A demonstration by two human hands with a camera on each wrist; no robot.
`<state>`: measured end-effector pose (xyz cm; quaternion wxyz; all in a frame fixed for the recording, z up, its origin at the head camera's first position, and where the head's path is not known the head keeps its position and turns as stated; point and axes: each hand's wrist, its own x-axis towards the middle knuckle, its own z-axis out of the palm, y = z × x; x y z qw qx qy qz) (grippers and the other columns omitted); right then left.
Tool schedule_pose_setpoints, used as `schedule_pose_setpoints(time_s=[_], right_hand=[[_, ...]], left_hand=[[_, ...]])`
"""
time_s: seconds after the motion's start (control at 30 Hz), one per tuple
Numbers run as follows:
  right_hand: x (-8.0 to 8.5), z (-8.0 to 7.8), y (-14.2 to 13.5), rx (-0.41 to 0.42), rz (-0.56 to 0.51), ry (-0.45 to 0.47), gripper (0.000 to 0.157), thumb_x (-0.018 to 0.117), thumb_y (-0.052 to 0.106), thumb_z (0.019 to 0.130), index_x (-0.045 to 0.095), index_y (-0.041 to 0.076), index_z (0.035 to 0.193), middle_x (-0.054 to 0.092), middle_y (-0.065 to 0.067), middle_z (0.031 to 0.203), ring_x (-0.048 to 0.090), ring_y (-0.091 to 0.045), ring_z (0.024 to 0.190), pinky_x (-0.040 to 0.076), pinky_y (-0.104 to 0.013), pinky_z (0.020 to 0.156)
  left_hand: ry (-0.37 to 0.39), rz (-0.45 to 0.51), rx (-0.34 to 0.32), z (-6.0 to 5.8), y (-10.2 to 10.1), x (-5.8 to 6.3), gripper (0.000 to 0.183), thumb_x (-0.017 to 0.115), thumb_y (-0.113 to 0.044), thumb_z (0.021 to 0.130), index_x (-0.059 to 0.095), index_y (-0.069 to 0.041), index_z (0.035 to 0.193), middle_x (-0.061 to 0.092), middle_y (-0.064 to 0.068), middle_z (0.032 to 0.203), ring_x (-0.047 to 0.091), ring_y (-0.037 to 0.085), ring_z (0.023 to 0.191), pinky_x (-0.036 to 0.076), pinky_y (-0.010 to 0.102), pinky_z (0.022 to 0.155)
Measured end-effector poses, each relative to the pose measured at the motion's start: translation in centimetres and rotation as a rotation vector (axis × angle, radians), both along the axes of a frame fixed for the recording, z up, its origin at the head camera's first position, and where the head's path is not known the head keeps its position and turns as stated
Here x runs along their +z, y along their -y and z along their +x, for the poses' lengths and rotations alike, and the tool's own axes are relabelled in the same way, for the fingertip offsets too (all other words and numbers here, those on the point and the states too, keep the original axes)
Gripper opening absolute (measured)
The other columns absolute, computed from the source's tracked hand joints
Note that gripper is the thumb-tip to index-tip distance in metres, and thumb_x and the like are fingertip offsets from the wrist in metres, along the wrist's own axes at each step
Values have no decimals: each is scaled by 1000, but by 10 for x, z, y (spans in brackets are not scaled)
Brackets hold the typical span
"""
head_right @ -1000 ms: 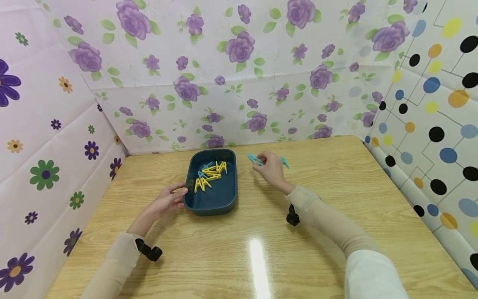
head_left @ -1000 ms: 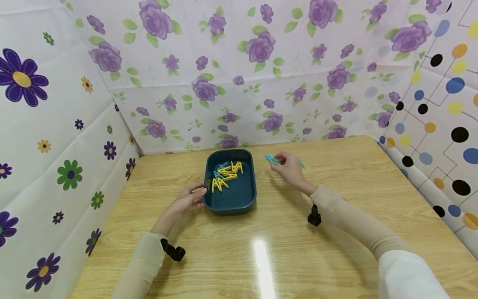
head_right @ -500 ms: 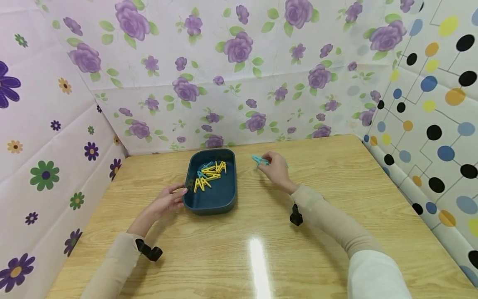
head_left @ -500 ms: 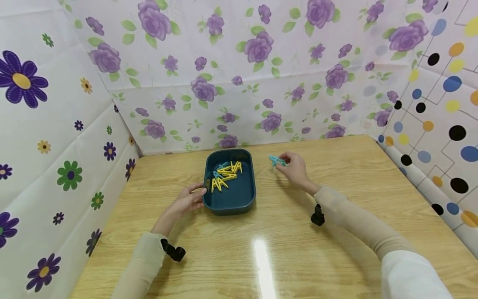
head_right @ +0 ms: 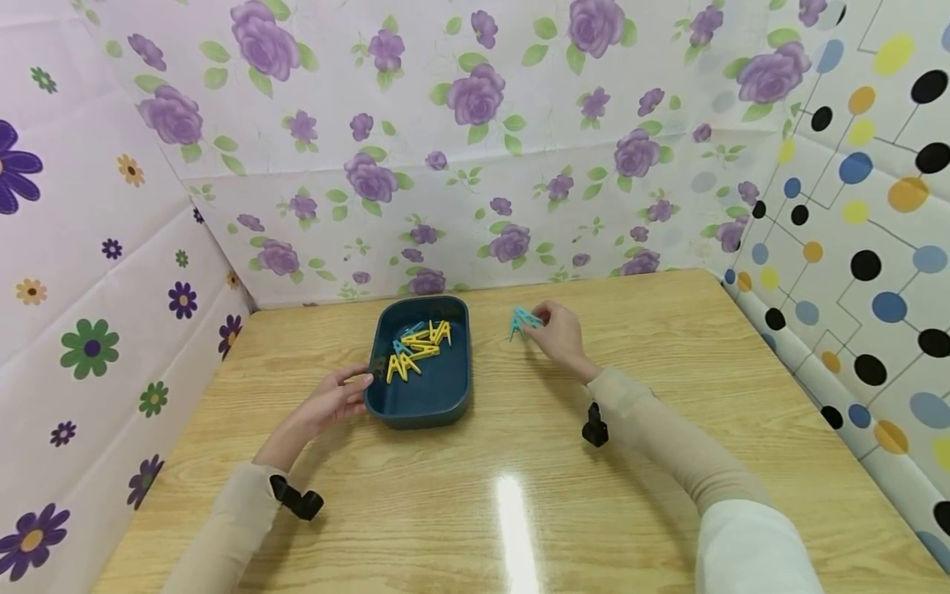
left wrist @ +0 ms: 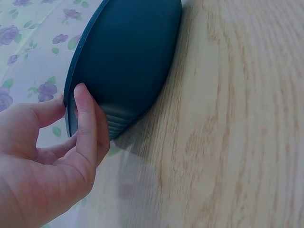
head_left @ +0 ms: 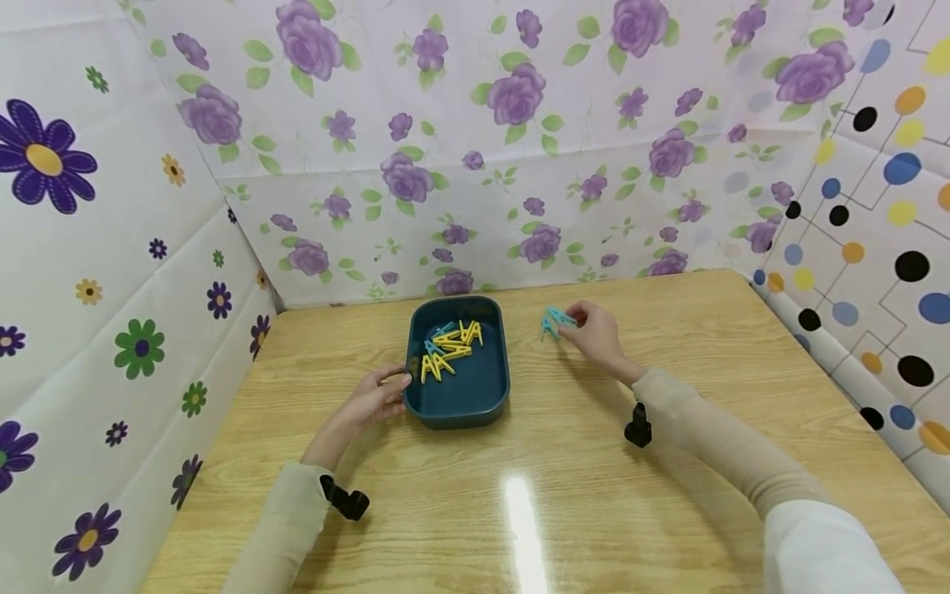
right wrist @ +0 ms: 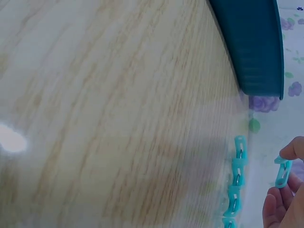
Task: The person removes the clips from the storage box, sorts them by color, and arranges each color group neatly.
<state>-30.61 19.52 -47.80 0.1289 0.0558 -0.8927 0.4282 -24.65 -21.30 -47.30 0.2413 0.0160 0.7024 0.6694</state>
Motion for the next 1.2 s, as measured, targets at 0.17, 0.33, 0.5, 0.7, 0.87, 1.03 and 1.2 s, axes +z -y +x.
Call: schedule_pose_setpoints(time_s=[0.17, 0.33, 0.5, 0.7, 0.87, 1.03, 1.2], right_hand=[[1, -1, -6, -26, 19, 9, 24, 68, 15, 87, 64, -1, 104, 63, -15, 93, 57, -24, 79, 47, -32, 69], [0, -1, -13, -49, -23, 60, 25, 68, 17, 88, 62, -2, 104, 63, -16, 95, 57, -25, 82, 49, -33, 71], [1, -1, -17, -85, -48, 109, 25, 67, 18, 89, 61, 0, 104, 62, -16, 96, 58, -26, 84, 49, -34, 72], [5, -3, -22, -101, -43, 108, 25, 67, 19, 89, 60, 0, 105, 61, -17, 95, 57, -27, 83, 48, -34, 68], [1, -5, -30, -122, -39, 124, 27, 65, 21, 91, 59, -1, 106, 60, -16, 97, 56, -26, 83, 47, -31, 67], [0, -6, -38, -144, -50, 159, 30, 67, 22, 90, 59, -2, 108, 58, -17, 100, 55, -28, 86, 47, -33, 70], [1, -8, -44, -165, -49, 197, 30, 64, 24, 91, 59, 0, 109, 59, -17, 102, 56, -28, 87, 48, -33, 69]], left_hand=[[0, -4, 2, 1, 0, 0, 64, 53, -24, 101, 23, -1, 152, 66, -2, 96, 65, 5, 76, 56, 20, 71], [4, -11, 9, 2, 0, 1, 64, 55, -24, 100, 24, -2, 151, 66, -1, 96, 65, 6, 77, 55, 19, 69], [9, -5, 5, 1, 0, -1, 63, 54, -23, 100, 23, -1, 151, 66, 1, 99, 64, 6, 78, 55, 20, 69], [5, 7, -6, 0, 0, -2, 63, 53, -23, 101, 23, -1, 151, 67, 0, 99, 65, 6, 79, 55, 19, 69], [1, 18, -9, 1, 0, 1, 63, 52, -22, 101, 22, -2, 152, 67, 0, 100, 65, 6, 79, 55, 19, 69], [-7, 11, 4, 0, -1, 2, 63, 53, -22, 101, 22, -3, 152, 67, -1, 100, 63, 5, 76, 54, 18, 68], [-18, 2, 18, -1, -1, 1, 63, 54, -22, 100, 23, -4, 152, 67, -1, 102, 63, 4, 74, 54, 19, 68]])
